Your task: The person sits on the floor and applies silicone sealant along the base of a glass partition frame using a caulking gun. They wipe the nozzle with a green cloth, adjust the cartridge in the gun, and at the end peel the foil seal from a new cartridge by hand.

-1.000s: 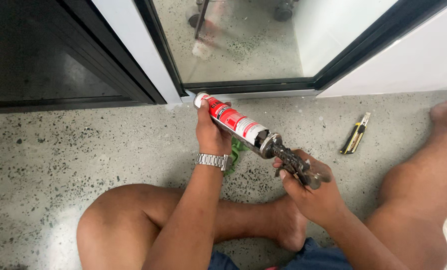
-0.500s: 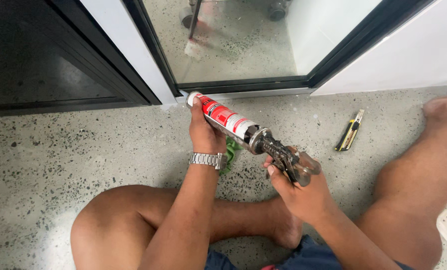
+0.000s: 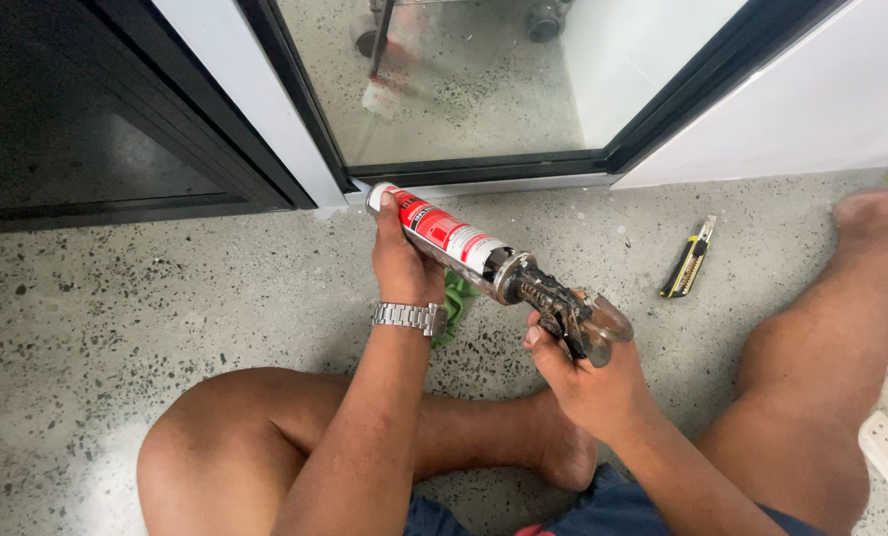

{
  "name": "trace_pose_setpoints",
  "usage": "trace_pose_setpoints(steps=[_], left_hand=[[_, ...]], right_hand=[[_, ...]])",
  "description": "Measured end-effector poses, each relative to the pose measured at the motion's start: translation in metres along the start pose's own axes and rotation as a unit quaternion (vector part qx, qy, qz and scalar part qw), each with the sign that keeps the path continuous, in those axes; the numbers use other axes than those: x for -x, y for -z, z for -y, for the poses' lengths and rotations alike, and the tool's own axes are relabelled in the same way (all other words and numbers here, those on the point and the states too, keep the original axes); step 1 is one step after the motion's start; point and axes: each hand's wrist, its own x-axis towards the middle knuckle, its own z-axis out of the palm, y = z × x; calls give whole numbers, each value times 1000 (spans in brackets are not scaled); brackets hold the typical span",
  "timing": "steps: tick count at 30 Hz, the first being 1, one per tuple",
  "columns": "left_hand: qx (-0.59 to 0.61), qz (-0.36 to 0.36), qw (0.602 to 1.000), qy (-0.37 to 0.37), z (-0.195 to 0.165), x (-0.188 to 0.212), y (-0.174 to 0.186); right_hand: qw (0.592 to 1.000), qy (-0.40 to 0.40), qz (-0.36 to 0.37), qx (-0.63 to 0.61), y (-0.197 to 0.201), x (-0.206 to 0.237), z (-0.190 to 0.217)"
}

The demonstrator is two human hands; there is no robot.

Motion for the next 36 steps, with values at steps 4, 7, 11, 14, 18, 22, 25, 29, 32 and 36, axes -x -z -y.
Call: trace_pose_setpoints(steps=[4, 7, 11, 14, 18, 22, 25, 29, 32, 36], left_hand=[[-23, 3, 1000, 4, 5, -5, 9], [-12, -12, 999, 31, 8, -7, 13], [9, 68, 997, 23, 0, 7, -2], [-2, 87, 996, 33, -10, 38, -27], [-23, 166, 986, 7, -27, 97, -59], [-98, 302, 945, -78, -62, 121, -103], [-119, 357, 917, -134, -83, 128, -133], [-148, 405, 882, -191, -99, 128, -157], [-124, 415, 879, -199, -106, 126, -164], [-90, 423, 879, -200, -114, 119, -169]], right_hand=[[999, 34, -9, -5, -3, 3, -10], [996, 40, 3, 75, -1, 7, -16], [989, 90, -25, 114, 5, 19, -19], [994, 92, -45, 28, 12, 28, -22], [997, 72, -32, -2, 33, 39, -32], [996, 66, -30, -60, 52, 43, -41], [992, 66, -23, -102, 63, 46, -37], [984, 72, -12, -163, 77, 41, -22], [973, 72, -4, -221, 80, 33, -9], [955, 74, -30, -284, 70, 23, 15]])
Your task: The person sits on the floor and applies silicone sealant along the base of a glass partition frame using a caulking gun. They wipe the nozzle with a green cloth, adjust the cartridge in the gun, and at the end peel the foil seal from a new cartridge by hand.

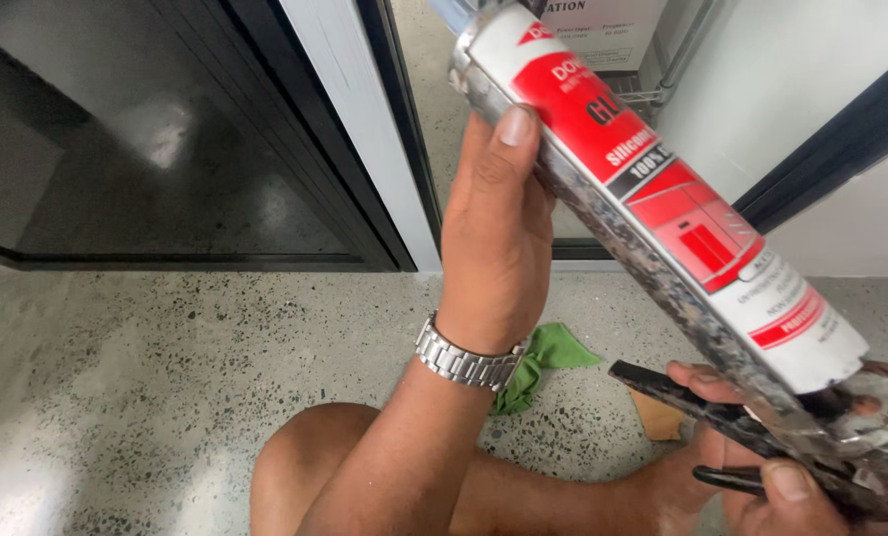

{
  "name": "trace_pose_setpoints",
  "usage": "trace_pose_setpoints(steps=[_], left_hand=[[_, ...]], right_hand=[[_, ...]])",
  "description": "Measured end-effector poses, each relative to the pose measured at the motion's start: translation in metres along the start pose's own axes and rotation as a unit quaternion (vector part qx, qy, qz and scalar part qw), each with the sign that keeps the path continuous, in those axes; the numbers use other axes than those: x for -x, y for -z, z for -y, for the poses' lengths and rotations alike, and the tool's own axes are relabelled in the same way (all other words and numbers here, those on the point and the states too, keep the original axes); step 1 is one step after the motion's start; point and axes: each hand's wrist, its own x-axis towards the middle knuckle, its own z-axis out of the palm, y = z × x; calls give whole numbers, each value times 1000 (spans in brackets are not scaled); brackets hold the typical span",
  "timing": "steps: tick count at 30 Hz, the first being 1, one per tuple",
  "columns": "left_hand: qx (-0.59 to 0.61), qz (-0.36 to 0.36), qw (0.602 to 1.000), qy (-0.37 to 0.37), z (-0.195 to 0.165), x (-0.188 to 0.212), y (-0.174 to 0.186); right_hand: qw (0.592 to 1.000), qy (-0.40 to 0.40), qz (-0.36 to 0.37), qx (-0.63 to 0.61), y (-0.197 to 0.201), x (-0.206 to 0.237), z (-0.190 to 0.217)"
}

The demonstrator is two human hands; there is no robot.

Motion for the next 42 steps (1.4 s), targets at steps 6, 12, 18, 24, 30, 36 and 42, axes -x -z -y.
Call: trace_pose_setpoints(steps=[6, 12, 18, 24, 30, 36, 42], left_hand=[[21, 10, 1000, -8, -8, -7, 6], [33, 28, 999, 1, -14, -8, 8], [55, 29, 998, -2, -15, -6, 8], [79, 8, 997, 4, -11, -6, 11], [88, -15, 996, 3, -7, -5, 12], [100, -9, 995, 2, -6, -5, 13], [119, 3, 993, -7, -4, -4, 14]], right_hand=[[999, 11, -37, -38, -33, -11, 18], [996, -1, -78, -40, -43, -10, 26], [996, 12, -91, 5, -44, -2, 20], [996, 84, -13, -35, -36, 4, 0], [992, 113, -47, -18, -25, 19, -21], [990, 117, -53, -51, -33, 18, -18], [989, 123, -81, -27, -23, 26, -28]])
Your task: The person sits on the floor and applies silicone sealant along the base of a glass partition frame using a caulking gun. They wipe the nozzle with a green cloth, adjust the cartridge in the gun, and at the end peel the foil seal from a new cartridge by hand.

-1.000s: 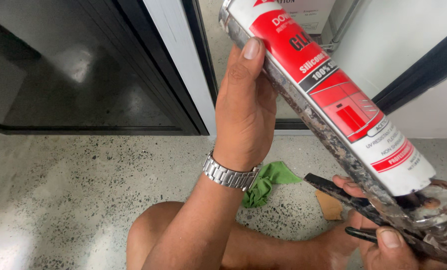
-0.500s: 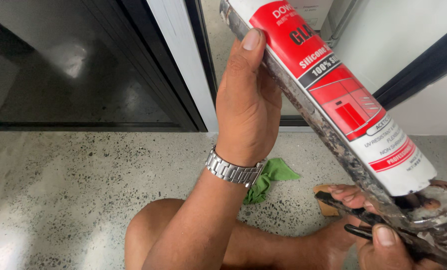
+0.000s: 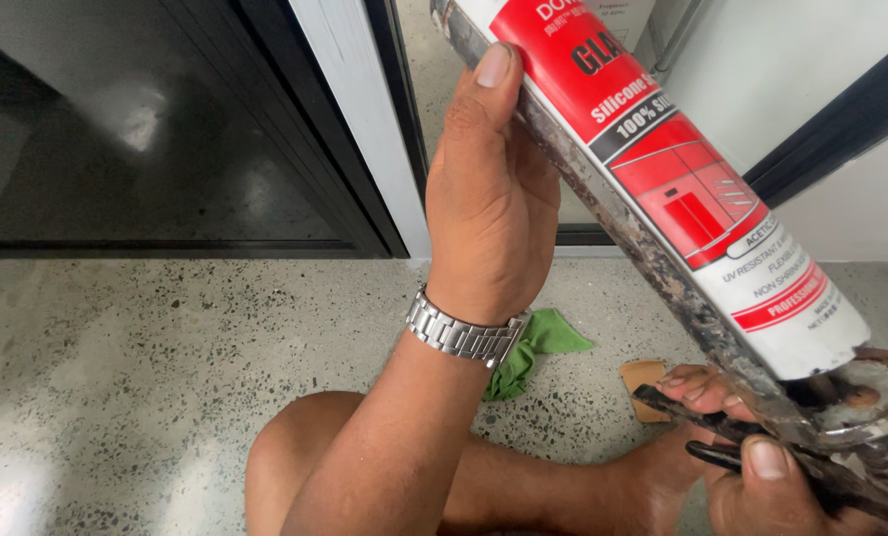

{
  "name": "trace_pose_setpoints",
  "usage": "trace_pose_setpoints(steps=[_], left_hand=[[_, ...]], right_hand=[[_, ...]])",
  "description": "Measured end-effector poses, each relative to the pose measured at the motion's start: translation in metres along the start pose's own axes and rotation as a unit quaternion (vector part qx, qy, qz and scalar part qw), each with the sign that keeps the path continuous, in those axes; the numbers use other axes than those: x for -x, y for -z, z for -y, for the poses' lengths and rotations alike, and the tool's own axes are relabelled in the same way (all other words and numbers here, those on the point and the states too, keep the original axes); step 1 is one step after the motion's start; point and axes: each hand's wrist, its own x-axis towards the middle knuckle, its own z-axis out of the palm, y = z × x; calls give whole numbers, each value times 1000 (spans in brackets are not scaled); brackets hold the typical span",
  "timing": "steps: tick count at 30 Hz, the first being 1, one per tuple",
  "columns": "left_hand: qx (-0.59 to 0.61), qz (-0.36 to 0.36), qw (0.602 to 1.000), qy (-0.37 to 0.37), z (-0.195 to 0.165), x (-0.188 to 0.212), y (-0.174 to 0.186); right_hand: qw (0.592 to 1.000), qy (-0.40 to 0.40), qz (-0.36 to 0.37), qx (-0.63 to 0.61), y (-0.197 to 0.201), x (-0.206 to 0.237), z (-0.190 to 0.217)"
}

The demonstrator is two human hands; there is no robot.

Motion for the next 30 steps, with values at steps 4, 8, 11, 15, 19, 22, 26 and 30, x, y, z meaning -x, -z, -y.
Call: trace_pose_setpoints(steps=[4, 8, 11, 15, 19, 22, 26, 30], left_hand=[[-7, -8, 1000, 5, 0, 0, 1], [-6, -8, 1000, 13, 0, 1, 0], [1, -11, 1000, 21, -1, 2, 0], [8, -26, 999, 28, 1, 6, 2], [25, -51, 998, 34, 5, 13, 6], [21, -61, 997, 40, 6, 21, 8], [-6, -76, 996, 52, 7, 29, 13], [-22, -101, 993, 58, 12, 34, 16]], right_hand=[[998, 59, -21, 19, -15, -2, -2], [986, 133, -102, 9, -76, -31, 24], [986, 157, -4, 55, -93, -68, 46], [965, 74, 193, 161, -33, -69, 39], [987, 93, 25, 129, 10, -3, -23], [991, 79, -28, 104, 19, 18, -44], [992, 46, 30, 116, 13, 13, -38], [996, 54, -13, 63, 5, 19, -46]])
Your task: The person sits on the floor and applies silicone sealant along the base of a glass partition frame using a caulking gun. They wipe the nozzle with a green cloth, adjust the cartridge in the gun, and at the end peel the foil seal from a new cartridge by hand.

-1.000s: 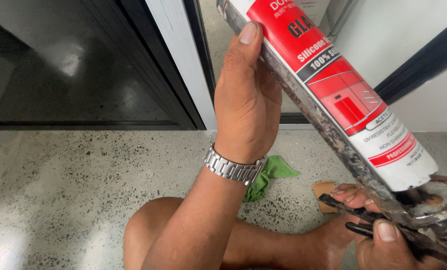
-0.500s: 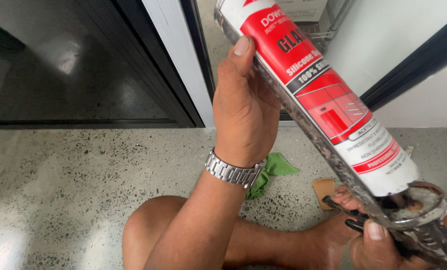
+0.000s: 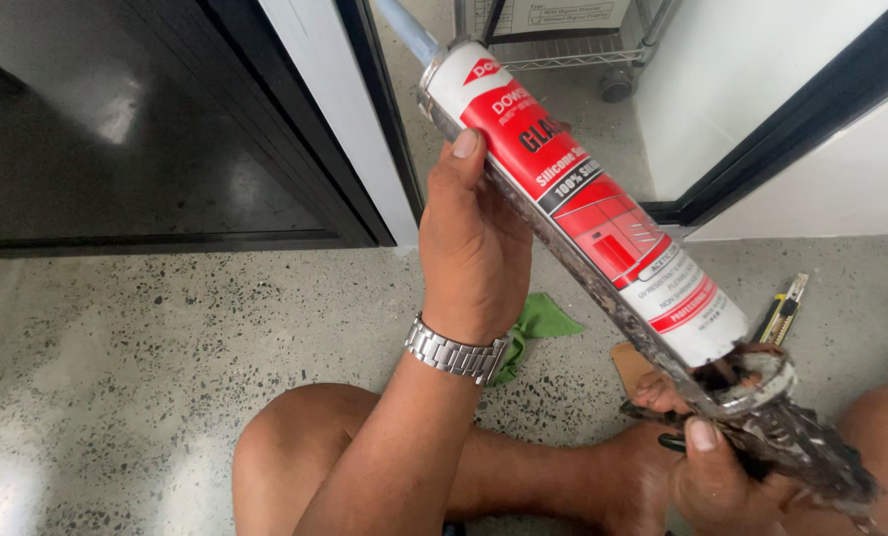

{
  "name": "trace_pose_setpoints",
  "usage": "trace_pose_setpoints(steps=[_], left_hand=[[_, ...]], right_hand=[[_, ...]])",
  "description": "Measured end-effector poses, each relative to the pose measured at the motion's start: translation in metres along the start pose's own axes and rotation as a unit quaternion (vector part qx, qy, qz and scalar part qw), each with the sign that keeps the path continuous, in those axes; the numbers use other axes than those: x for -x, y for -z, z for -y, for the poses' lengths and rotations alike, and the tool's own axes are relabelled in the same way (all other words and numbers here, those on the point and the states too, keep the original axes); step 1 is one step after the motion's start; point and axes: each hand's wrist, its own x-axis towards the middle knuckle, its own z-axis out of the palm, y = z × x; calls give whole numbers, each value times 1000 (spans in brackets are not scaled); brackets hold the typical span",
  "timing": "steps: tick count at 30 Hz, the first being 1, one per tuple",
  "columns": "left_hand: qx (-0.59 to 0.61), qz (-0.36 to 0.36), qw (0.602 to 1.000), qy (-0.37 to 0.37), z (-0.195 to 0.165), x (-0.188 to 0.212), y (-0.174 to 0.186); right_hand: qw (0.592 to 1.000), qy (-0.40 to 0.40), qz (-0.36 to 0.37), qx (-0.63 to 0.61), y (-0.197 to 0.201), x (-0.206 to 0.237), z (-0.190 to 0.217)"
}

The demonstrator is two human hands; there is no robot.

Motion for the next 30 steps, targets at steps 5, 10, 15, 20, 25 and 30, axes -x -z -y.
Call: trace_pose_setpoints(steps=[5, 10, 15, 20, 25, 30], left_hand=[[-7, -18, 1000, 3, 7, 5, 5], [-15, -54, 998, 11, 18, 9, 10], [-8, -72, 997, 14, 30, 15, 21], [1, -86, 996, 23, 42, 22, 37], [-13, -112, 993, 42, 52, 28, 50], [-5, -135, 989, 53, 62, 32, 62]], right_hand=[[996, -87, 34, -6, 14, 13, -10], [995, -101, 13, 2, 20, 12, -12], [990, -116, 42, 69, 31, 22, -22], [984, -146, 67, 72, 45, 35, -41], [988, -133, 67, 51, 48, 37, -50], [917, 122, 180, 335, 48, 27, -42]])
